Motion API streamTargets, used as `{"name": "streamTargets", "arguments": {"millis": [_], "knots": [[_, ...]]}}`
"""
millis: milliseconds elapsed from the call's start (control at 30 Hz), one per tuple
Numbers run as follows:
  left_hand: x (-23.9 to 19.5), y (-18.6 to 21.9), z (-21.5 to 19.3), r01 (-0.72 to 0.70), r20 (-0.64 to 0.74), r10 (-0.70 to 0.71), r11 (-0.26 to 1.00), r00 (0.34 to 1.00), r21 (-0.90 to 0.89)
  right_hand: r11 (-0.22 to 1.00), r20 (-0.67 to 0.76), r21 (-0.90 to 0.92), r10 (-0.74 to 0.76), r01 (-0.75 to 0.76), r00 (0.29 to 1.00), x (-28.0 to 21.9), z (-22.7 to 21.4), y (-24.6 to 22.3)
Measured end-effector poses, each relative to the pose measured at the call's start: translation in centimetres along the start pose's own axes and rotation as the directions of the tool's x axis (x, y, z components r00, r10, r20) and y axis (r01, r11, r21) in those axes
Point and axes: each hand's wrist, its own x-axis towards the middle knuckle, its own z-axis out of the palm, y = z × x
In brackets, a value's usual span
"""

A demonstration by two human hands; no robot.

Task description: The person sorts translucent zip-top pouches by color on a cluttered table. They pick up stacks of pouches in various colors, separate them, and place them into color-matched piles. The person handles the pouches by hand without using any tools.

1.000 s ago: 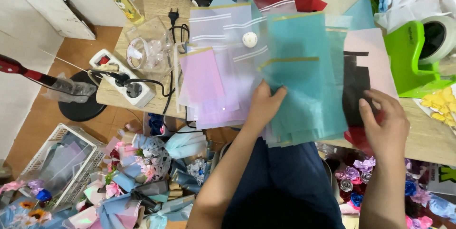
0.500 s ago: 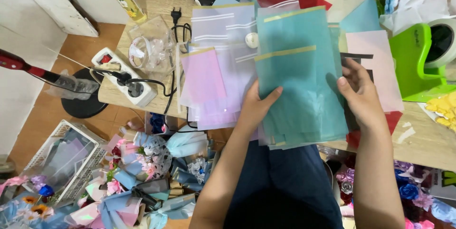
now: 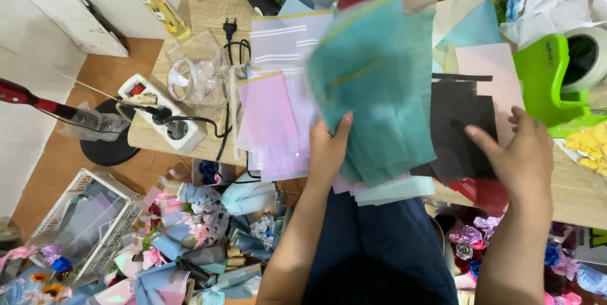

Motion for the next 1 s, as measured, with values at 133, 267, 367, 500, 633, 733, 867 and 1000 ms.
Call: {"name": "streamTargets", "arguments": {"millis": [133, 267, 367, 500, 633, 733, 867, 1000], "knots": [[0.8, 0.5, 0.9, 0.202, 0.062, -0.220, 0.702, 0.974, -0.683, 0.894, 0.023, -0.446, 0.057, -0.041, 0.998, -0.5, 2.2, 4.2], [7.2, -8.9, 3.5, 0.747, 0.542, 0.687, -0.002, 0.484, -0.665, 0.914, 0.119, -0.326, 0.295, -0.244, 0.948, 0.3, 1.0, 1.2], [9.7, -13.3, 7.2, 0.781, 0.584, 0.665, 0.002, 0.466, -0.624, 0.946, 0.107, -0.170, 0.295, -0.275, 0.949, 0.9, 0.6, 1.8], [10.4, -16.1, 6.5, 0.774, 0.658, 0.539, 0.017, 0.526, -0.632, 0.978, 0.086, 0.024, 0.205, -0.207, 0.975, 2.2, 0.6, 7.3], [9.0, -12.6, 6.4, 0.759, 0.656, 0.519, 0.021, 0.548, -0.650, 0.879, 0.048, 0.410, 0.246, -0.244, 0.968, 2.0, -0.8, 9.4], [8.5, -11.8, 5.8, 0.744, 0.651, 0.501, 0.022, 0.570, -0.668, 0.868, -0.081, 0.488, 0.148, -0.090, 0.986, 3.0, -1.6, 10.1], [7.9, -10.7, 5.9, 0.736, 0.656, 0.480, 0.031, 0.582, -0.676, 0.959, -0.059, 0.282, 0.001, 0.016, 0.998, 2.8, -0.7, 4.2], [7.1, -10.6, 6.1, 0.731, 0.661, 0.464, 0.040, 0.590, -0.681, 0.978, -0.036, 0.126, -0.165, 0.168, 0.986, 2.1, 2.1, -1.9]]}}
